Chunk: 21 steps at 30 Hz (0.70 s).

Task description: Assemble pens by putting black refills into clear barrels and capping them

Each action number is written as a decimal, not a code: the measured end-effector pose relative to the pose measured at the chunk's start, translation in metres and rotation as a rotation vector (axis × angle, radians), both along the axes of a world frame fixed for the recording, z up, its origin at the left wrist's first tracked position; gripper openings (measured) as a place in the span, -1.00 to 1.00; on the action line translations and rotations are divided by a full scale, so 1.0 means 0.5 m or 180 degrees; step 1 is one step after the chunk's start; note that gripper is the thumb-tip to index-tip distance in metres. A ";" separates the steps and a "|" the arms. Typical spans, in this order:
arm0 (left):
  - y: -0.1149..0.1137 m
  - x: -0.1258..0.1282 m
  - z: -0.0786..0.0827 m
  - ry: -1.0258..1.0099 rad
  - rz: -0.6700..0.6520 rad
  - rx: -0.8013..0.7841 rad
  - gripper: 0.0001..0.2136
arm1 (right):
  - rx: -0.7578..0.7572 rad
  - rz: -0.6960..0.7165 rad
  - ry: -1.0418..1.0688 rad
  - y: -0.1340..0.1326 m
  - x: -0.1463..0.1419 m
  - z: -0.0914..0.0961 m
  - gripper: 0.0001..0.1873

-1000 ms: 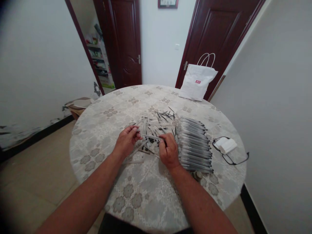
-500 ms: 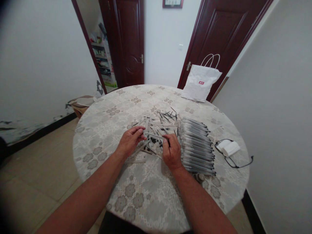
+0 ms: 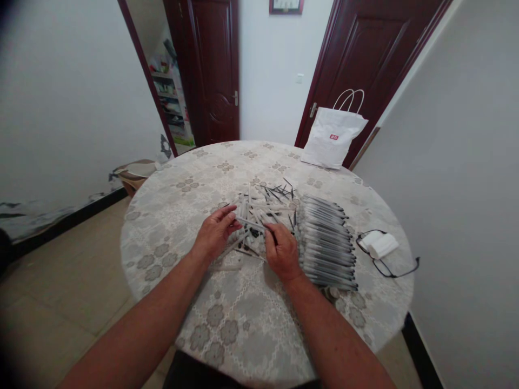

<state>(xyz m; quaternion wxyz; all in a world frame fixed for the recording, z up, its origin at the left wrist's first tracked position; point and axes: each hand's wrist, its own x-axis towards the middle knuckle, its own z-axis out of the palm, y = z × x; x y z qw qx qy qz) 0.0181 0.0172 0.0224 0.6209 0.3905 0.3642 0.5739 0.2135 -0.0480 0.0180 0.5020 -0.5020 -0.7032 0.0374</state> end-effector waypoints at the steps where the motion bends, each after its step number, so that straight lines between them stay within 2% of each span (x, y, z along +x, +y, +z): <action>1: 0.002 -0.001 0.000 -0.0087 0.0058 -0.0017 -0.67 | -0.0002 0.0082 -0.0111 0.001 0.000 -0.002 -0.75; 6: 0.005 -0.004 0.004 -0.0280 0.0102 -0.0118 -0.72 | -0.0007 0.0295 -0.0592 0.000 -0.005 -0.005 -0.70; 11: 0.002 -0.001 0.008 -0.0263 0.0060 -0.0194 -0.73 | -0.0177 0.0301 -0.0382 -0.007 -0.014 0.002 -0.68; 14: 0.002 0.000 0.008 -0.0198 0.0058 -0.0187 -0.73 | -0.0685 0.0345 0.0230 -0.010 -0.023 0.004 -0.70; 18: 0.002 0.002 0.009 -0.0145 0.0120 -0.0142 -0.72 | -0.1859 0.0572 0.1808 -0.004 -0.035 0.000 -0.68; 21: 0.002 0.004 0.008 -0.0107 0.0125 -0.0169 -0.71 | -0.2305 0.0751 0.2596 0.002 -0.041 0.002 -0.67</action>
